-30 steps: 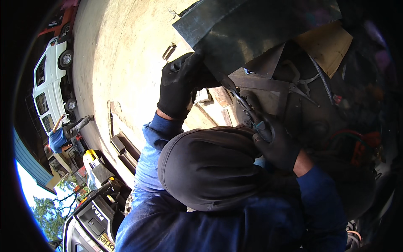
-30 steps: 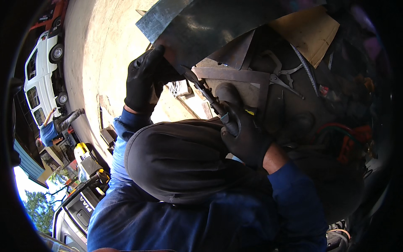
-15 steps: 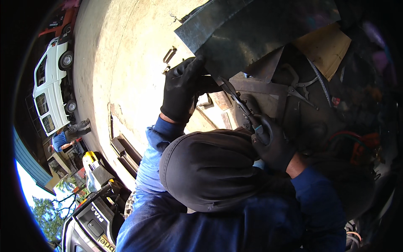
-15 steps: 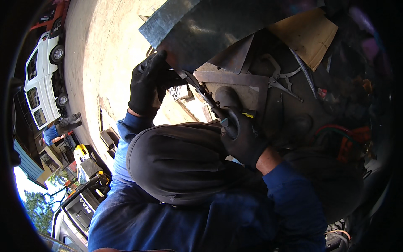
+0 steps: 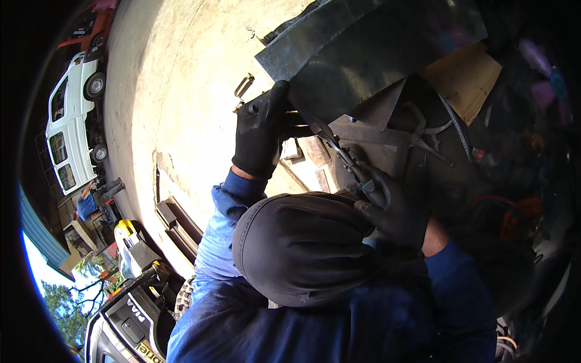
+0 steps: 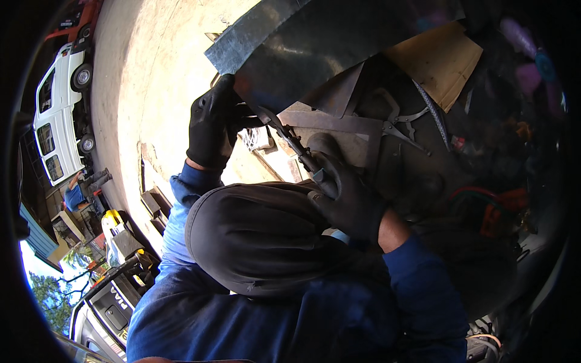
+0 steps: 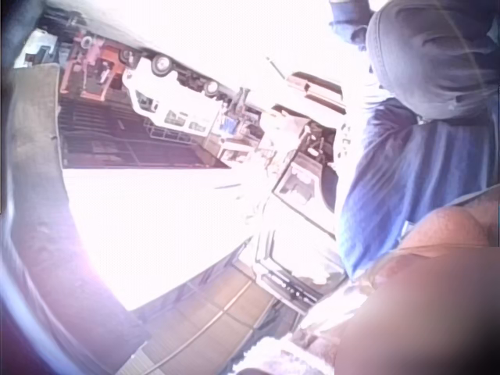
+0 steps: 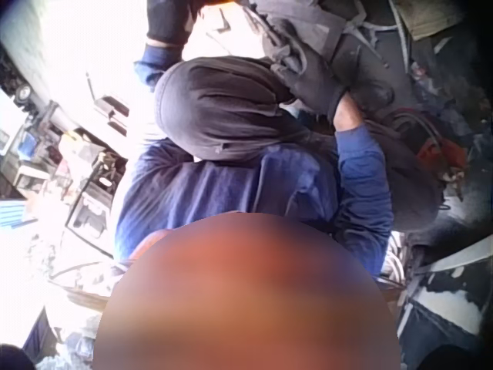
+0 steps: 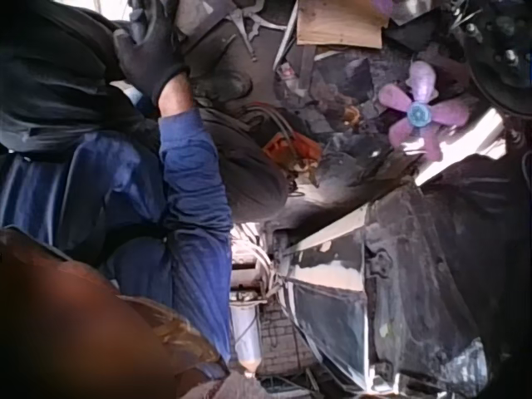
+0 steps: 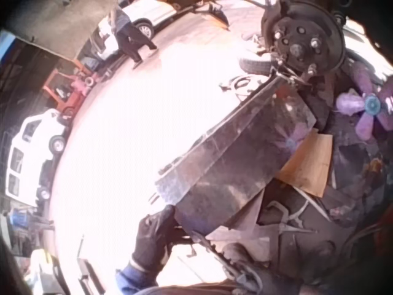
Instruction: The person removes eyeglasses, then measures a metal sheet with a tape measure, marks it with a scribe, and cuts it using tin snips. The person works on a cardboard support placed on the ground in a garage-like area.
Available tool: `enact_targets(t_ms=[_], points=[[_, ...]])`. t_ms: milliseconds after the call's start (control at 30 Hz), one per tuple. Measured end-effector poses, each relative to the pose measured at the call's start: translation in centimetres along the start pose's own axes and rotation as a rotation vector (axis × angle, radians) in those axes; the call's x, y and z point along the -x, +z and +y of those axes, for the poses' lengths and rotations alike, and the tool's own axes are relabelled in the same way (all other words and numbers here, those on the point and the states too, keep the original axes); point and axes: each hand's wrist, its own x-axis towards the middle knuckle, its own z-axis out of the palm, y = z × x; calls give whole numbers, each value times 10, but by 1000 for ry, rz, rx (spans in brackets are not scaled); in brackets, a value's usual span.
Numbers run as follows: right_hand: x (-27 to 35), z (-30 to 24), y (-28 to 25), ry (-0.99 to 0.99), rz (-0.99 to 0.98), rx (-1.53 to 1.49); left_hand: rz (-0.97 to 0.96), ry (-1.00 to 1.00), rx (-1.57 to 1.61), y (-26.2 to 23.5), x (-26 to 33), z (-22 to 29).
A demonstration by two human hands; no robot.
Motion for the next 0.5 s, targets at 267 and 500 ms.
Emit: enact_targets(t_ms=[267,500], points=[[-6,-12,-6,118,-58,-72,-66,141,-102,-5,-1,-9],[-9,-11,-15,114,-49,64,-60,117,-97,-11,-5,-13]])
